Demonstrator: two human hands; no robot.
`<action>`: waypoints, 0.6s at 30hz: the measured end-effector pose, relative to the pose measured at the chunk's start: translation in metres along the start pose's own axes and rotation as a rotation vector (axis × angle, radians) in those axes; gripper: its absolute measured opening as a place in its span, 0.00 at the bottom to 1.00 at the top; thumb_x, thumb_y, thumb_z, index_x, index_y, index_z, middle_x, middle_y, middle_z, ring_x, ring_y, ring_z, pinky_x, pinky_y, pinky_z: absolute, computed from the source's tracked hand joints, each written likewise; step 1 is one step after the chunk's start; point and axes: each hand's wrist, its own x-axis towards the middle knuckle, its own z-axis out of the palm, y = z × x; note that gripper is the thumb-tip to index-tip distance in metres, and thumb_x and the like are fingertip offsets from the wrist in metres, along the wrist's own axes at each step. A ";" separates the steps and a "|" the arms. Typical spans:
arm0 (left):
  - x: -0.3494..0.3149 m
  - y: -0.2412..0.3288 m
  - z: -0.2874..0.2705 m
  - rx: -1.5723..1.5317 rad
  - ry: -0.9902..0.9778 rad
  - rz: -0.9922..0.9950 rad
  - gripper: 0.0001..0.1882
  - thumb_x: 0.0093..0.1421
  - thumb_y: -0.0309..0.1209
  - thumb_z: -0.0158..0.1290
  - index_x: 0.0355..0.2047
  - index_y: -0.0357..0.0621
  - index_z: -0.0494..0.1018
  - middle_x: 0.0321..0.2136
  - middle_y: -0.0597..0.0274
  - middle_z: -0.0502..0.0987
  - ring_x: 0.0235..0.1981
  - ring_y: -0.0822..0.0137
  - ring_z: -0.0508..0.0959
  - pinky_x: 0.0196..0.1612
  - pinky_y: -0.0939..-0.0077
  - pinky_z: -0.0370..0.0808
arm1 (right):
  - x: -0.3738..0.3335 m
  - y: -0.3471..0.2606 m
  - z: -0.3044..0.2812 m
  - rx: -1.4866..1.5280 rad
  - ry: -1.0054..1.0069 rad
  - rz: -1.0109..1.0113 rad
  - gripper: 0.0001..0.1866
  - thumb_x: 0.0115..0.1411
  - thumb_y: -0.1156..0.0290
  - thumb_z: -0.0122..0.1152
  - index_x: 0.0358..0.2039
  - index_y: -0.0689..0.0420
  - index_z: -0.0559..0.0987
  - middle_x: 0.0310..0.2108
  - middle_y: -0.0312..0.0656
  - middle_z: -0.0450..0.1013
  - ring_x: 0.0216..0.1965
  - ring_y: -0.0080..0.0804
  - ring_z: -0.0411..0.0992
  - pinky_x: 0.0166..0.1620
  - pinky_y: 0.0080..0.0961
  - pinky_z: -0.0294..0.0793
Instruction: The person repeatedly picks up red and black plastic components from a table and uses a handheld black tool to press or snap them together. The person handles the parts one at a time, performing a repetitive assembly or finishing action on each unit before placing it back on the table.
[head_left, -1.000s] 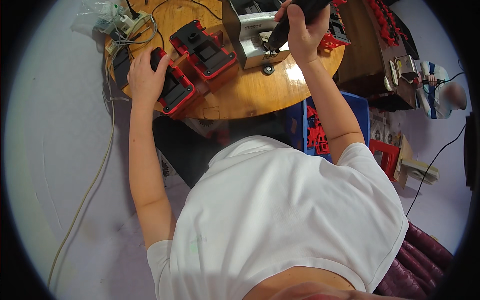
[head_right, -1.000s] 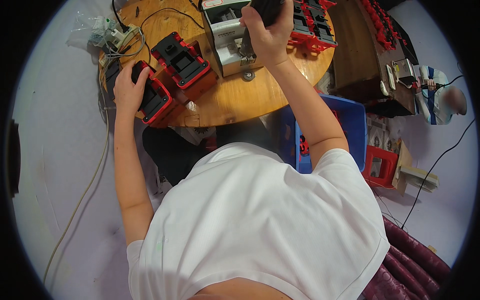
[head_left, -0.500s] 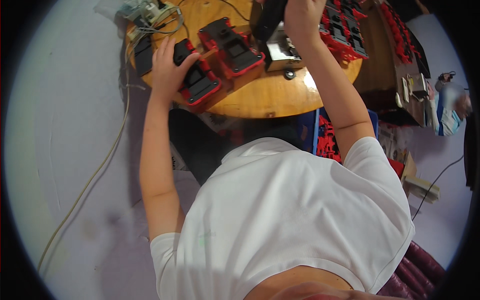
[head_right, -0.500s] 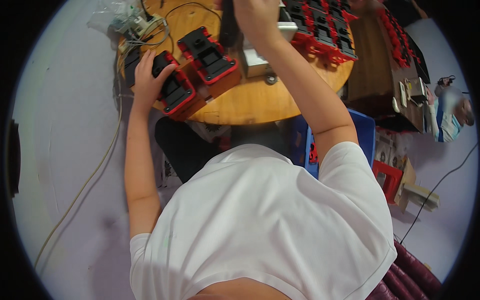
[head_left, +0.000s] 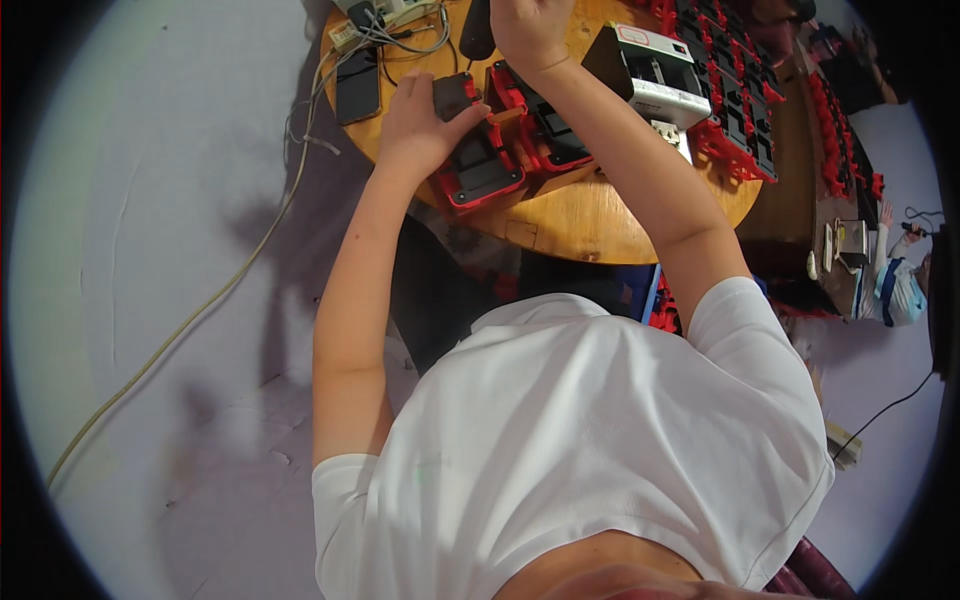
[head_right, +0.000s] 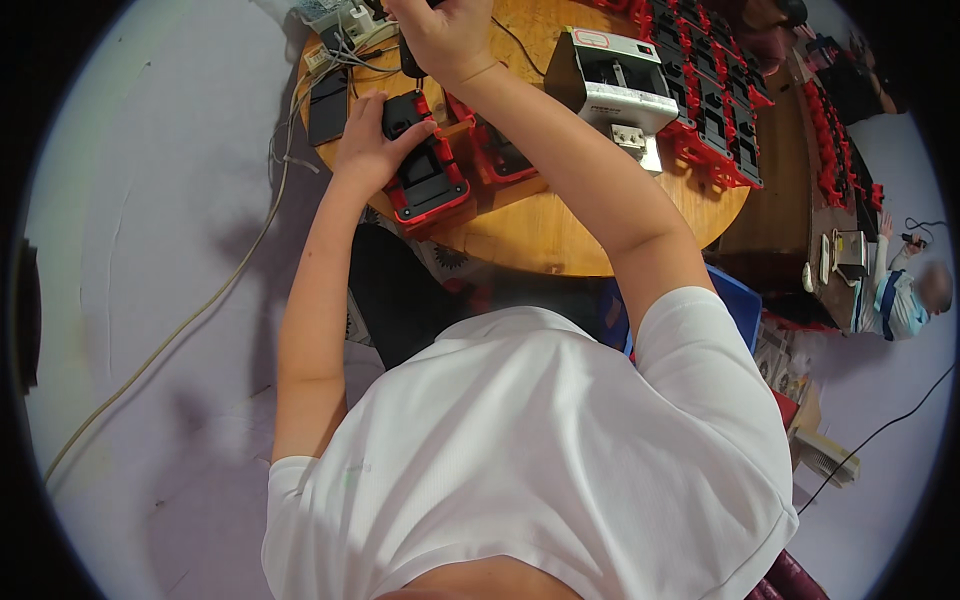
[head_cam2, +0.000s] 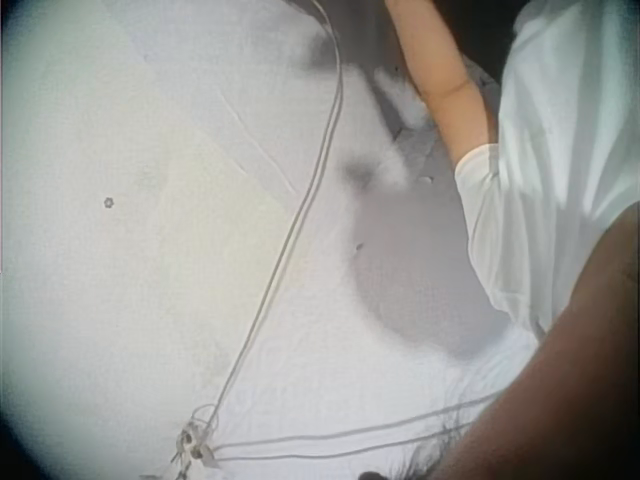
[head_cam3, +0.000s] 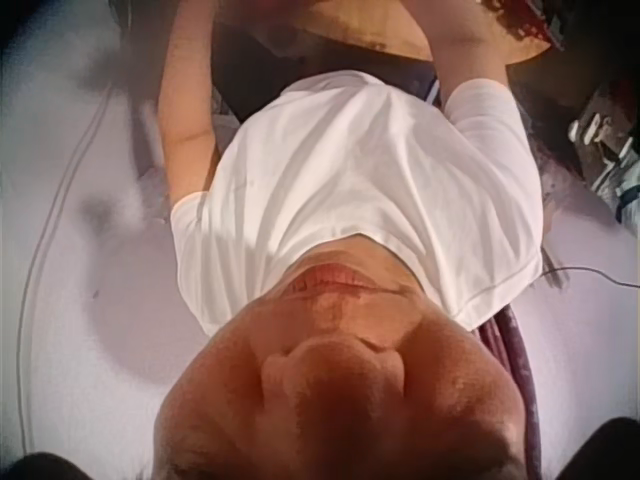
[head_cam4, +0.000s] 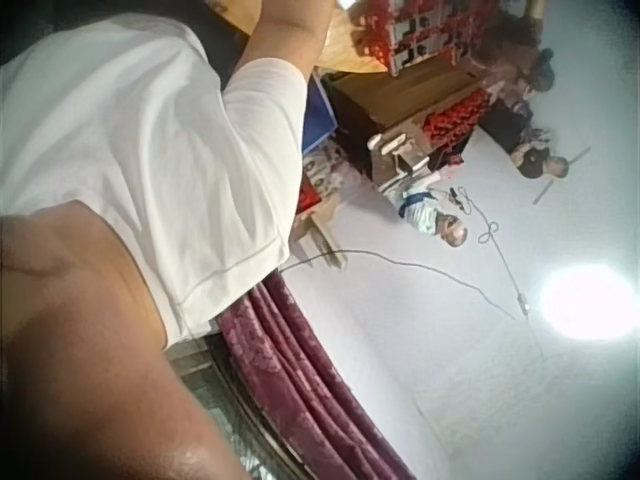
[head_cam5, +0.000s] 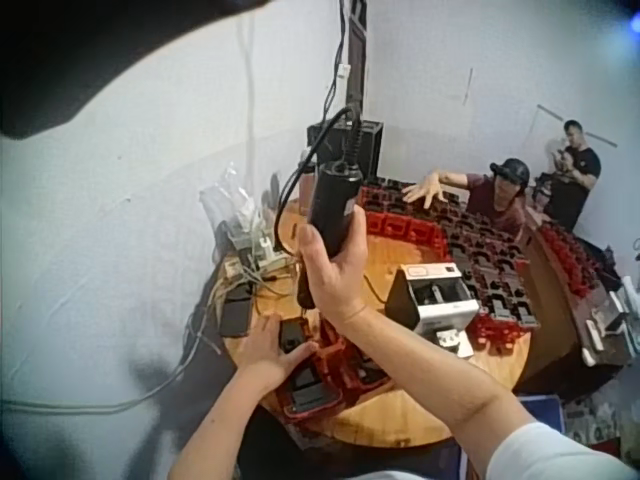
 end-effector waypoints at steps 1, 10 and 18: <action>0.000 0.000 0.000 -0.002 0.001 0.003 0.48 0.51 0.60 0.63 0.55 0.28 0.66 0.57 0.39 0.67 0.59 0.44 0.69 0.59 0.59 0.69 | 0.001 0.001 0.000 -0.003 -0.017 0.003 0.14 0.67 0.65 0.60 0.45 0.56 0.66 0.29 0.30 0.66 0.25 0.15 0.64 0.27 0.15 0.66; -0.001 0.002 -0.001 -0.005 0.028 0.021 0.47 0.51 0.60 0.63 0.55 0.28 0.66 0.55 0.40 0.69 0.58 0.45 0.69 0.58 0.59 0.70 | 0.002 0.013 0.001 0.057 -0.044 -0.018 0.14 0.67 0.65 0.60 0.45 0.56 0.65 0.28 0.31 0.68 0.24 0.15 0.64 0.26 0.15 0.65; -0.002 -0.001 0.001 0.001 0.013 0.018 0.47 0.52 0.59 0.63 0.56 0.28 0.65 0.57 0.40 0.68 0.59 0.46 0.69 0.59 0.60 0.69 | -0.002 0.007 0.005 0.008 -0.091 0.099 0.14 0.68 0.67 0.58 0.47 0.56 0.65 0.29 0.31 0.67 0.24 0.16 0.64 0.27 0.16 0.65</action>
